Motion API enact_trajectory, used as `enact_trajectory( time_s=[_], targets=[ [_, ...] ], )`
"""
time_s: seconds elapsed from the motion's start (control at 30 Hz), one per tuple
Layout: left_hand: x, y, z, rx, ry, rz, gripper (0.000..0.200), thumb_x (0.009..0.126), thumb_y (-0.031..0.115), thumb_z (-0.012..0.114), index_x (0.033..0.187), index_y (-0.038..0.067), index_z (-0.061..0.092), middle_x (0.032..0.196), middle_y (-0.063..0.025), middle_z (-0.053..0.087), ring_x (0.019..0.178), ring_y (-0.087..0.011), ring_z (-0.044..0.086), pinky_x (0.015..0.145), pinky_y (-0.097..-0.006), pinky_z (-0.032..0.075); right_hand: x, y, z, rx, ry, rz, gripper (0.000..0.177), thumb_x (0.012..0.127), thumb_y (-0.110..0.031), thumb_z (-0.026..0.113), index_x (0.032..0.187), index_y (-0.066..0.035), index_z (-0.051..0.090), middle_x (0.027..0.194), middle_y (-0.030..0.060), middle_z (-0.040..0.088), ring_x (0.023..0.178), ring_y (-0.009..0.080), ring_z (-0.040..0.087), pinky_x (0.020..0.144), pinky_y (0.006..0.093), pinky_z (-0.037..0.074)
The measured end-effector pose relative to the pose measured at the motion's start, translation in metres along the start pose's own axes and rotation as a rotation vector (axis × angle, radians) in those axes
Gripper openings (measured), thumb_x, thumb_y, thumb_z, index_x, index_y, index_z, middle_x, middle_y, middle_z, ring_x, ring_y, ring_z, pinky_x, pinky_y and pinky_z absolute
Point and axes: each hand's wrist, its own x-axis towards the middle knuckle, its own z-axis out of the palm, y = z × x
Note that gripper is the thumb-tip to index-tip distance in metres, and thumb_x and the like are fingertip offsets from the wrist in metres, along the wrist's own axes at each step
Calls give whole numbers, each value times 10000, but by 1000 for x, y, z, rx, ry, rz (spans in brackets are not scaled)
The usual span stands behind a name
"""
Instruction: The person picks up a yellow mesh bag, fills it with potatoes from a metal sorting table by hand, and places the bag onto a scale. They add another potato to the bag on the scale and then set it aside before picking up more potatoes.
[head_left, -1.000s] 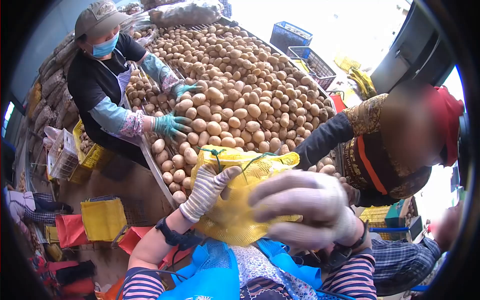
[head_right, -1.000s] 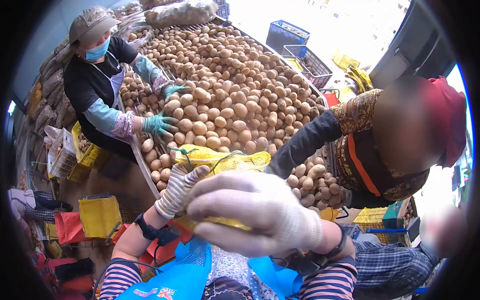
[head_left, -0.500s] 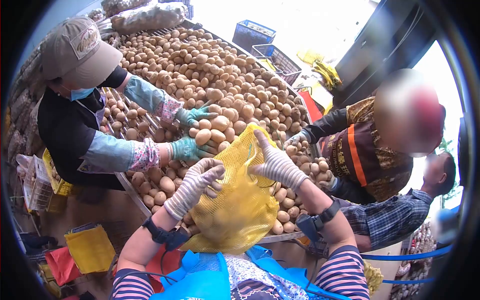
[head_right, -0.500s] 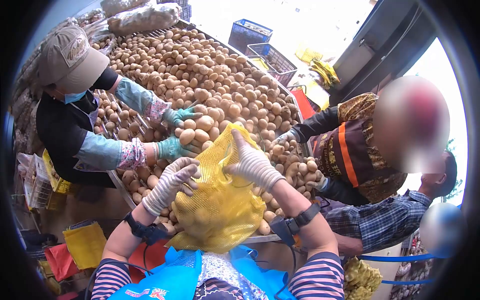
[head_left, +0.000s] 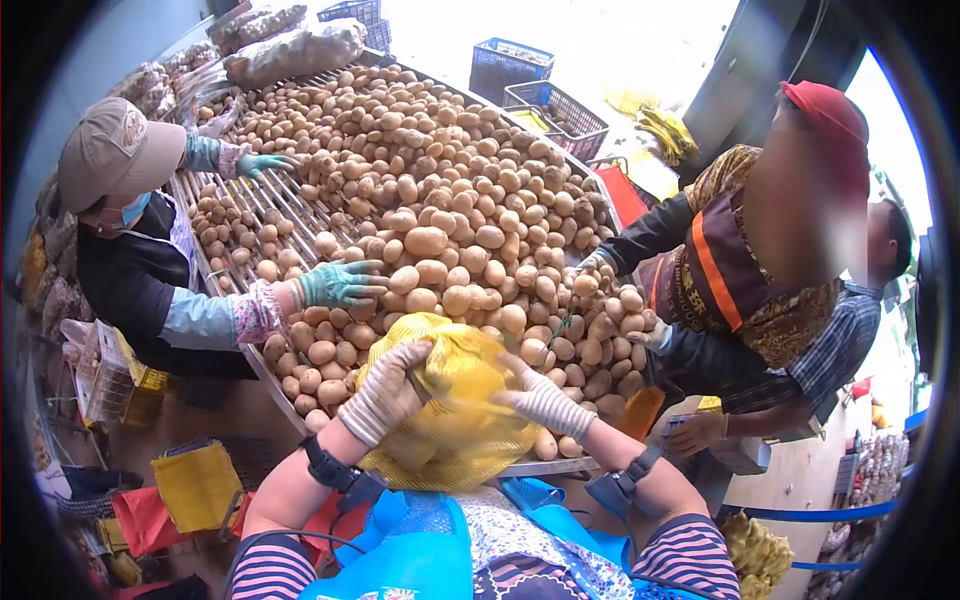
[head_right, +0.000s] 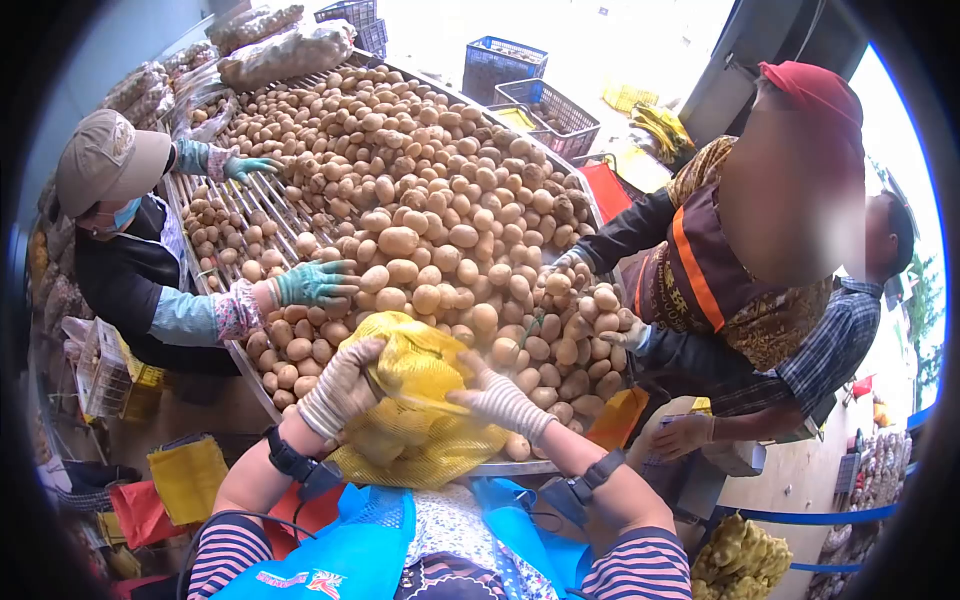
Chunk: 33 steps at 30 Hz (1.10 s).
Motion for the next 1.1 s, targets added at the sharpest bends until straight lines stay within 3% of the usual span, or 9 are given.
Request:
enact_trajectory(
  time_s=[0.33, 0.43, 0.57, 0.63, 0.77, 0.8, 0.9, 1.03, 1.1],
  targets=[
    [-77, 12, -24, 173, 150, -103, 476, 921, 236, 601, 1323, 12, 481, 1245, -152, 598, 1123, -265, 603, 977, -437, 492, 34, -84, -27, 128, -654, -196, 358, 858, -233, 658, 1146, -20, 661, 1081, 120, 679, 940, 210, 667, 789, 317, 548],
    [-88, 31, -32, 7, 157, -46, 494, 929, 264, 587, 1338, 17, 464, 1260, -160, 587, 1134, -290, 594, 984, -446, 485, 95, -72, -72, 926, -146, -411, 150, 831, -147, 635, 951, -86, 699, 830, 48, 696, 686, 191, 666, 603, 294, 540],
    [-76, 50, -43, 39, 162, 0, 492, 937, 273, 569, 1339, 10, 459, 1279, -163, 570, 1169, -291, 566, 1021, -450, 451, 164, -62, -26, -1052, 125, -862, 419, 644, -95, 680, 1053, -181, 649, 1087, 64, 614, 1038, 272, 584, 813, 428, 494],
    [-65, 54, -41, -5, 177, -50, 487, 947, 263, 548, 1349, 8, 447, 1293, -154, 559, 1178, -291, 558, 1026, -448, 447, 169, -46, -8, -1248, 40, -863, 454, 672, -98, 669, 1112, -169, 589, 1187, 95, 534, 1082, 299, 537, 874, 444, 461],
    [-43, 61, -16, -131, 157, -89, 391, 997, 265, 458, 1285, 7, 515, 1216, -115, 607, 1087, -220, 610, 955, -385, 508, 163, -65, -17, -706, 239, -540, 497, 706, -151, 700, 1178, -113, 547, 1117, 123, 569, 1088, 297, 558, 888, 431, 489],
    [-35, 57, -21, -136, 144, -70, 395, 998, 272, 454, 1293, 16, 508, 1216, -121, 607, 1085, -222, 610, 967, -389, 499, 146, -88, -10, 100, 313, -302, 499, 752, -199, 715, 1193, -61, 526, 1065, 98, 585, 1015, 212, 597, 838, 353, 520],
    [-15, 59, -11, -132, 103, -103, 403, 999, 280, 452, 1298, 15, 503, 1225, -129, 601, 1085, -225, 611, 973, -392, 494, 80, -151, -13, 775, -3, -516, 510, 785, -207, 705, 1221, -31, 508, 1033, 95, 607, 926, 161, 606, 868, 306, 509],
    [7, 63, -13, -26, 65, -29, 447, 996, 327, 437, 1334, 37, 471, 1238, -173, 591, 1092, -278, 617, 946, -426, 518, 67, -168, 8, -499, -107, -776, 449, 796, -275, 743, 1151, -35, 607, 987, 146, 653, 870, 206, 646, 794, 283, 497],
    [-1, 72, -3, -125, 11, -35, 440, 987, 335, 453, 1305, 35, 498, 1222, -166, 601, 1074, -276, 623, 939, -431, 518, 102, -149, -1, -75, 19, -711, 254, 857, -209, 680, 1030, -24, 664, 899, 125, 666, 818, 189, 639, 743, 281, 497]
  ],
)
